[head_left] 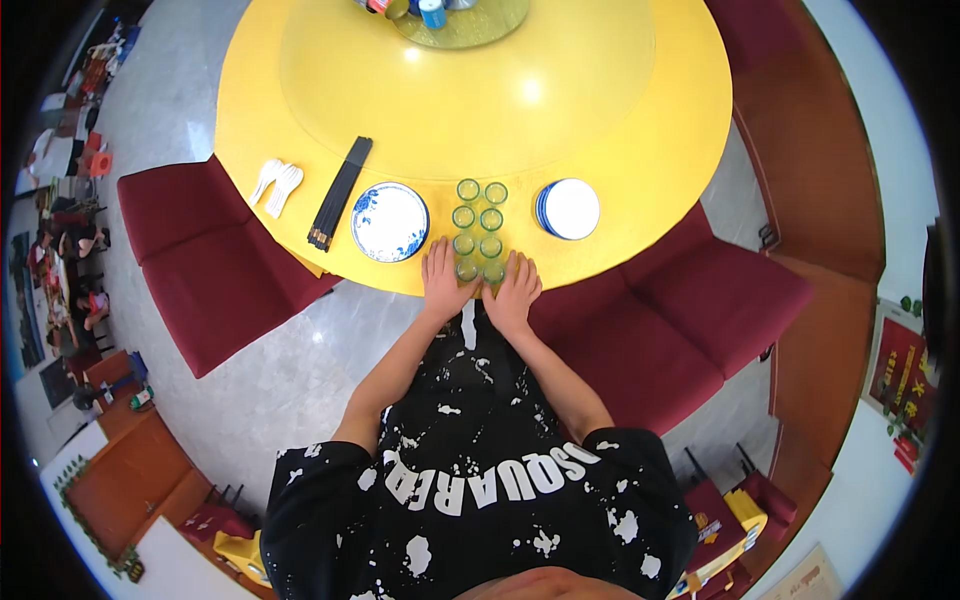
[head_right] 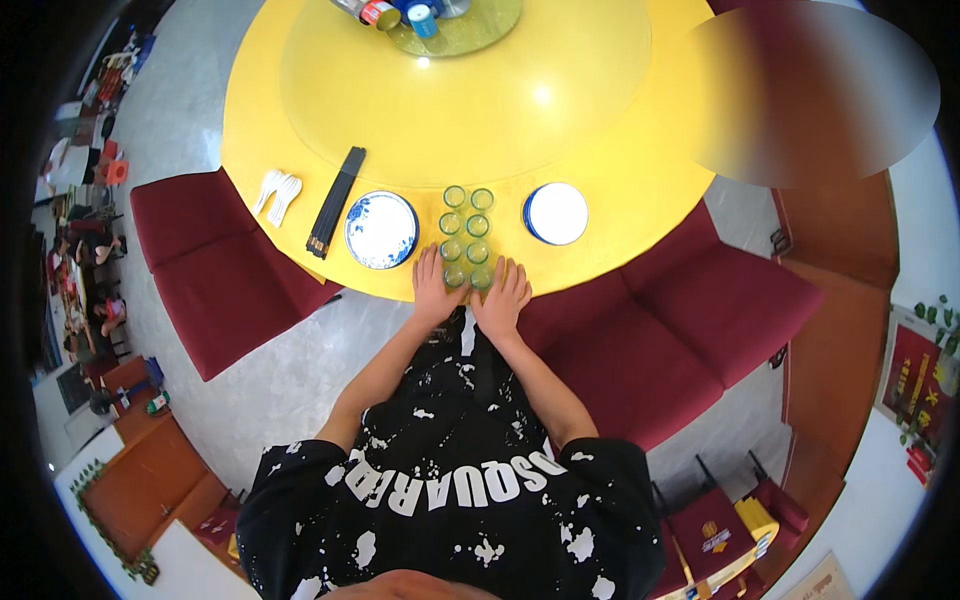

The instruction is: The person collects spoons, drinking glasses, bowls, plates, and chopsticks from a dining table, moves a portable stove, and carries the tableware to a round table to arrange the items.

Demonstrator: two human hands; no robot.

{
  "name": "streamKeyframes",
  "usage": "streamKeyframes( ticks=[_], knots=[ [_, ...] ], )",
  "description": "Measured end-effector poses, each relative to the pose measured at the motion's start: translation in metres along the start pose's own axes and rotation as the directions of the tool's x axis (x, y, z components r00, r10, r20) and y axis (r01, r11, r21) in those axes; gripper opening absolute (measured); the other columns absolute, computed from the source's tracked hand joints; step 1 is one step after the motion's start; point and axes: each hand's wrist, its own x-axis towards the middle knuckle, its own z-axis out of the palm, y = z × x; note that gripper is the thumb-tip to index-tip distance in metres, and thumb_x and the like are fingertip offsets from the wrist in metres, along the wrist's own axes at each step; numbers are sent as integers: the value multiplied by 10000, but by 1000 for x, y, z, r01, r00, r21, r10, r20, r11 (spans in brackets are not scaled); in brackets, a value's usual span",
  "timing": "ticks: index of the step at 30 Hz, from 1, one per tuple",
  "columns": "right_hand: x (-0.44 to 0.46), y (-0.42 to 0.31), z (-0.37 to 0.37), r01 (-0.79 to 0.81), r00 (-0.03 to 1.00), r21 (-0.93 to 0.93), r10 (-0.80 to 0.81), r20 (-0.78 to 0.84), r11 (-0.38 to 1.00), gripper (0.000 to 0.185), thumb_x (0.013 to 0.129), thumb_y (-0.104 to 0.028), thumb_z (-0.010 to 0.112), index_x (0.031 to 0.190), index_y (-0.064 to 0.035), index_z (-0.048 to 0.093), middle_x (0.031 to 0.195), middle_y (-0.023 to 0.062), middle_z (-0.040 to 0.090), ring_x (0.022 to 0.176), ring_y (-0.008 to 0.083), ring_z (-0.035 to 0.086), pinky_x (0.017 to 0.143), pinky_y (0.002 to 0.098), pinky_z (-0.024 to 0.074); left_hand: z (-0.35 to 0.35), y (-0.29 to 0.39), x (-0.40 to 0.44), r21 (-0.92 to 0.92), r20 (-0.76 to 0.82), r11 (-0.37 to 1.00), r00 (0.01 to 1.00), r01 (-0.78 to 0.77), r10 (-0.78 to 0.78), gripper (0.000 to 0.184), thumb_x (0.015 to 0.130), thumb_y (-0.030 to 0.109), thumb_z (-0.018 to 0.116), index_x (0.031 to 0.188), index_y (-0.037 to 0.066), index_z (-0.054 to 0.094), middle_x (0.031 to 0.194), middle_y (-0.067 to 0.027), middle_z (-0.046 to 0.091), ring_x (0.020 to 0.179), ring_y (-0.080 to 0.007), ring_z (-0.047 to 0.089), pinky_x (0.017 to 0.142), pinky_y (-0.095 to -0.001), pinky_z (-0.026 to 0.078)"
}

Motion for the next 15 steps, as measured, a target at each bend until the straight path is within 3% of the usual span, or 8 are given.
streamKeyframes(
  ticks=[2,5,9,11,13,15],
  knots=[
    [0,1,-1,27,999,-8,-28,-25,1000,858,798,-328,700,1481,15,310,1468,237,348,1393,408,270,1114,566,187,-7,1,-1,-10,4,1000,1000,3,-3,976,724,361,807,1472,-33,320,1531,-253,318,1446,-408,265,1178,-547,197],
    [-1,-6,-13,44,999,-98,-45,-1,994,862,752,-320,729,1437,47,356,1404,265,428,1343,435,357,1082,557,304,-6,-13,-1,-114,-12,991,998,-68,67,944,703,327,815,1443,-40,358,1494,-267,363,1419,-419,312,1167,-527,248],
    [-16,-9,-14,211,969,-121,-224,-106,970,689,752,-233,687,1319,78,452,1298,300,510,1209,477,471,997,572,394,-7,-30,-26,-147,-44,989,999,-29,22,940,698,272,796,1451,-65,345,1479,-294,382,1382,-448,356,1167,-495,280],
    [-31,14,-3,292,940,-53,-297,-170,955,600,751,-162,652,1276,79,489,1247,298,540,1152,482,510,978,569,409,-19,-39,-50,-84,-35,982,985,-171,168,809,740,244,746,1405,-64,405,1450,-294,412,1352,-453,390,1151,-494,313],
    [-52,31,-1,385,892,-67,-390,-227,920,499,760,-114,624,1219,61,541,1200,294,563,1105,487,537,956,552,432,-35,-51,-77,49,-30,941,941,-336,337,627,781,227,694,1331,-3,499,1360,-234,514,1291,-414,462,1107,-481,366],
    [-80,45,9,396,895,-59,-399,-198,916,430,756,-115,605,1160,31,579,1232,253,555,1135,456,526,971,540,426,-73,-54,-122,-74,80,992,991,-102,108,553,807,242,662,1304,35,537,1297,-203,569,1220,-399,525,1066,-485,407]
  ],
)
